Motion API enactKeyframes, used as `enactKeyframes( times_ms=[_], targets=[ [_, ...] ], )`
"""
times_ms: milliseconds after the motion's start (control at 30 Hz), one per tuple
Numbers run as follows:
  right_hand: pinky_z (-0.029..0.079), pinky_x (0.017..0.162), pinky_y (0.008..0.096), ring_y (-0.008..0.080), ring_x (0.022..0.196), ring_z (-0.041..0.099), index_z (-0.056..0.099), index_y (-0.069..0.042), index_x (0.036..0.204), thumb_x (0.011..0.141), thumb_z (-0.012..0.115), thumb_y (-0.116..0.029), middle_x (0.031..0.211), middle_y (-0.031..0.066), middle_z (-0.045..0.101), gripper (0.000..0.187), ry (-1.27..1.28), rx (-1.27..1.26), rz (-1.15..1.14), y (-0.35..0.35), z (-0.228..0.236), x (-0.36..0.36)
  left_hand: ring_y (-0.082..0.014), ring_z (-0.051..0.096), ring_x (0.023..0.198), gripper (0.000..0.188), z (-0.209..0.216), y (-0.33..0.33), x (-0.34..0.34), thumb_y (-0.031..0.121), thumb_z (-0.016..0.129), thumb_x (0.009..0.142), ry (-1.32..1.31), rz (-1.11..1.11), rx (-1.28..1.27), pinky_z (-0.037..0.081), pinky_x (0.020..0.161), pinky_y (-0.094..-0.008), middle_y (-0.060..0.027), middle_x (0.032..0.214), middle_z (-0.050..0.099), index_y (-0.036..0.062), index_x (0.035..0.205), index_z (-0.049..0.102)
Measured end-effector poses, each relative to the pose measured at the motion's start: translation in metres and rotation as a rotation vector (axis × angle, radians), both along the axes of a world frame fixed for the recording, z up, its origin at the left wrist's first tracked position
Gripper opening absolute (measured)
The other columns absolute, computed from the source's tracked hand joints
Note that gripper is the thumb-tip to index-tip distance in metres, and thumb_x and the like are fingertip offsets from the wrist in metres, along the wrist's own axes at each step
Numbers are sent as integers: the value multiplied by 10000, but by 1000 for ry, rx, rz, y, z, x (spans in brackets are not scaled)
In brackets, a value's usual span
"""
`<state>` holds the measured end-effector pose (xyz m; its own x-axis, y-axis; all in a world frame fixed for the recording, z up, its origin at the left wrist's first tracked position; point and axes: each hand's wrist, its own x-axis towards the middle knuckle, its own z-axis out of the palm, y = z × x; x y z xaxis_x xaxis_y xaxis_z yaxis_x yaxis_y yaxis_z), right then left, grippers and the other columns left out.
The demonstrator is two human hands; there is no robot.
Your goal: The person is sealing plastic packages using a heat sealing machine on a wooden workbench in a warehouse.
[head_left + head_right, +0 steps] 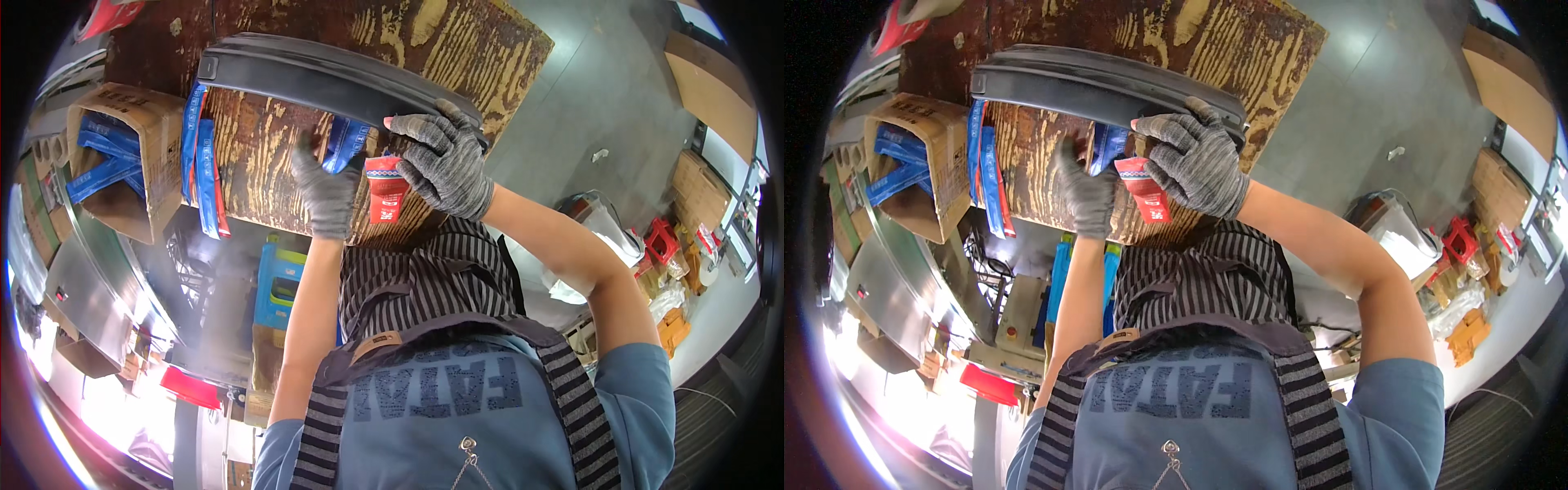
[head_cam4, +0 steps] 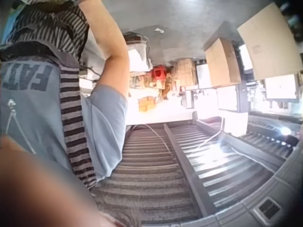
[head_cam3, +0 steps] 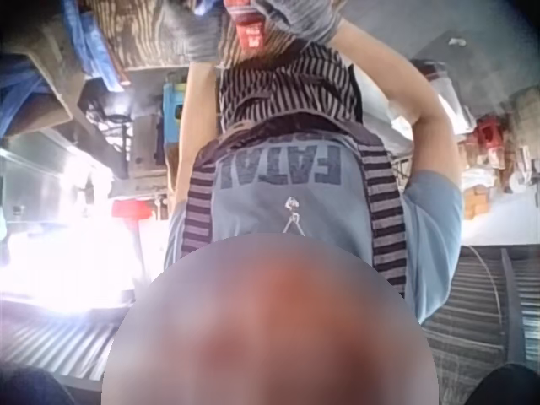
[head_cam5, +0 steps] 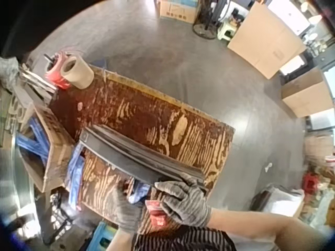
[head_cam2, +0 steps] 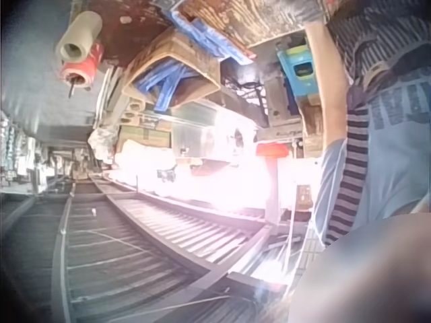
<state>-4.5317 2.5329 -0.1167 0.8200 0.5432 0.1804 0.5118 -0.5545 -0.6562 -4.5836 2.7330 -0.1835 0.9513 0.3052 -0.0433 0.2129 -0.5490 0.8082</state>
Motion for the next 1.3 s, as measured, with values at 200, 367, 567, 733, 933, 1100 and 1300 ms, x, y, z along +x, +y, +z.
enactKeyframes(
  times_ms=[200, 367, 567, 733, 933, 1100, 1300],
  targets=[
    [374, 978, 540, 288, 1067, 591, 561, -91, 806, 740, 696, -148, 1239, 94, 592, 161, 17, 16, -2, 6, 15, 4, -320, 649, 940, 593, -31, 19, -23, 125, 725, 772, 343, -154, -116, 515, 824, -381, -191, 1078, 635, 24, 1293, 460],
    [371, 980, 532, 301, 1060, 583, 536, -87, 776, 771, 682, -155, 1231, 110, 598, 161, 39, -36, -7, 12, 35, 6, -195, 617, 844, 571, 12, 54, -47, 121, 782, 726, 501, -18, -222, 501, 770, -327, -115, 1007, 658, 25, 1221, 515],
    [372, 987, 515, 327, 1018, 587, 512, -74, 800, 805, 653, -147, 1231, 135, 590, 158, 26, -71, -4, 11, 37, 8, -168, 599, 832, 550, 69, 90, -42, 84, 776, 730, 317, 111, -77, 508, 753, -316, -80, 950, 636, 19, 1213, 522],
    [377, 979, 523, 326, 1026, 584, 516, -68, 832, 816, 648, -156, 1216, 129, 594, 159, -17, -64, 14, 12, 36, 9, -275, 608, 979, 782, 140, 267, 27, 312, 781, 772, 177, 163, 530, 502, 827, -370, -182, 1112, 620, -19, 1367, 398],
    [374, 981, 524, 326, 1049, 581, 539, -79, 818, 788, 680, -174, 1214, 114, 610, 172, 17, -25, -18, 12, 30, 8, -272, 507, 1212, 608, 176, 156, 72, 138, 739, 812, -29, 122, -12, 429, 980, -329, -161, 1354, 483, 60, 1354, 475],
    [323, 1014, 561, 337, 1078, 605, 597, -131, 873, 775, 722, -228, 1245, 155, 605, 186, 86, 123, 73, 5, 32, 10, -190, 533, 1132, 789, 56, 72, 26, 587, 715, 754, 769, -560, -1073, 380, 1024, -351, -94, 1228, 602, 4, 1265, 568],
    [290, 1047, 564, 326, 1141, 579, 619, -212, 1010, 815, 699, -297, 1295, 138, 568, 228, 200, 209, 161, -11, 31, 14, -158, 580, 992, 717, 8, 24, 17, 343, 832, 694, 1129, -955, -1381, 460, 917, -324, -84, 1120, 655, -4, 1262, 566]
  ],
)
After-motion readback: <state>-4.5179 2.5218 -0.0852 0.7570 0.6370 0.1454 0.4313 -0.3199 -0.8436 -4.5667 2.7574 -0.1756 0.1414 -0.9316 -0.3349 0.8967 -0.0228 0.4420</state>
